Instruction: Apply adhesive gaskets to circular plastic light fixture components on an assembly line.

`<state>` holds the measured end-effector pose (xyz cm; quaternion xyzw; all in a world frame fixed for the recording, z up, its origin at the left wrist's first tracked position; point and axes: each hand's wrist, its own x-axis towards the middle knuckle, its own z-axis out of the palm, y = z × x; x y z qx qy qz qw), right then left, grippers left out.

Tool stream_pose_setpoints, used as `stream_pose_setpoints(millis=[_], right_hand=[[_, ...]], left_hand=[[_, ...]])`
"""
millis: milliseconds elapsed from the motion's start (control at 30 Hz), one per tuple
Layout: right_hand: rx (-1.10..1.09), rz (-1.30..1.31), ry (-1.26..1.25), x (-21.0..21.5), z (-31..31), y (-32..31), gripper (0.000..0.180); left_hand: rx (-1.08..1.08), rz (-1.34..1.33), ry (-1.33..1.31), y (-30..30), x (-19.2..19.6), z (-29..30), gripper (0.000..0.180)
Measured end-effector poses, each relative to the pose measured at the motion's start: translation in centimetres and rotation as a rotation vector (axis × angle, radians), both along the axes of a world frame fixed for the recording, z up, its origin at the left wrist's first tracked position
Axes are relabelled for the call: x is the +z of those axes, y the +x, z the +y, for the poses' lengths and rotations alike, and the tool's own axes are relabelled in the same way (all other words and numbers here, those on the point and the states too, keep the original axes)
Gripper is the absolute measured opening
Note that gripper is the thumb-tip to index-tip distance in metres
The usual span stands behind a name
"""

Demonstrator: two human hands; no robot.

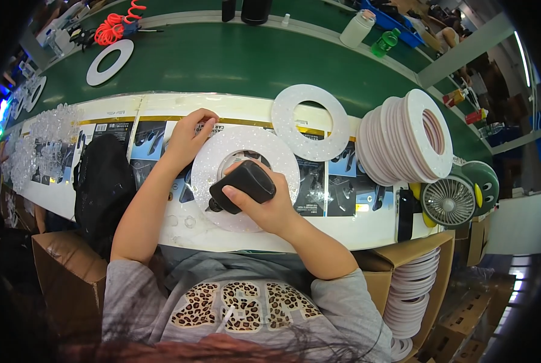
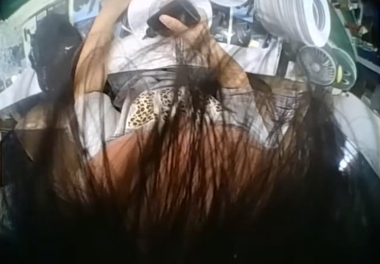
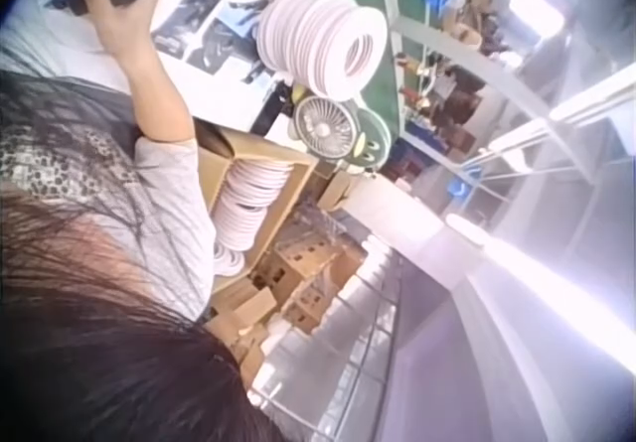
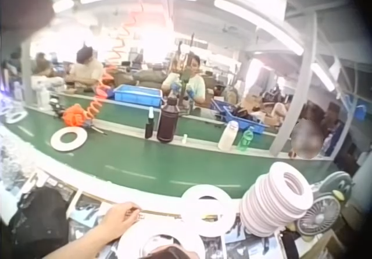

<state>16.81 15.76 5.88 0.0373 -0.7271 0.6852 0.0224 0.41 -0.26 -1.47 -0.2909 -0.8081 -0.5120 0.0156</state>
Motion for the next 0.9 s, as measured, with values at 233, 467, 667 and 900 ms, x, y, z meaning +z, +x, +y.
stream_pose_setpoints(millis=[233, 467, 667, 900], right_hand=[[0.016, -0.005, -0.017, -0.21, 0.03, 0.16, 0.026], [0.027, 0.010, -0.001, -0.26, 0.45, 0.24, 0.025], [0.041, 0.004, 0.030, -0.05, 0.39, 0.13, 0.026], [-0.072, 0.026, -0.111, -0.06, 0.31, -0.15, 0.024]], left_hand=[[-0.014, -0.019, -0.029, 0.10, -0.14, -0.19, 0.017], [0.000, -0.031, -0.048, 0.19, -0.15, 0.03, 0.017], [-0.020, -0.039, -0.022, 0.11, -0.28, 0.21, 0.017], [-0.009, -0.020, -0.053, 0.12, -0.23, -0.40, 0.015]])
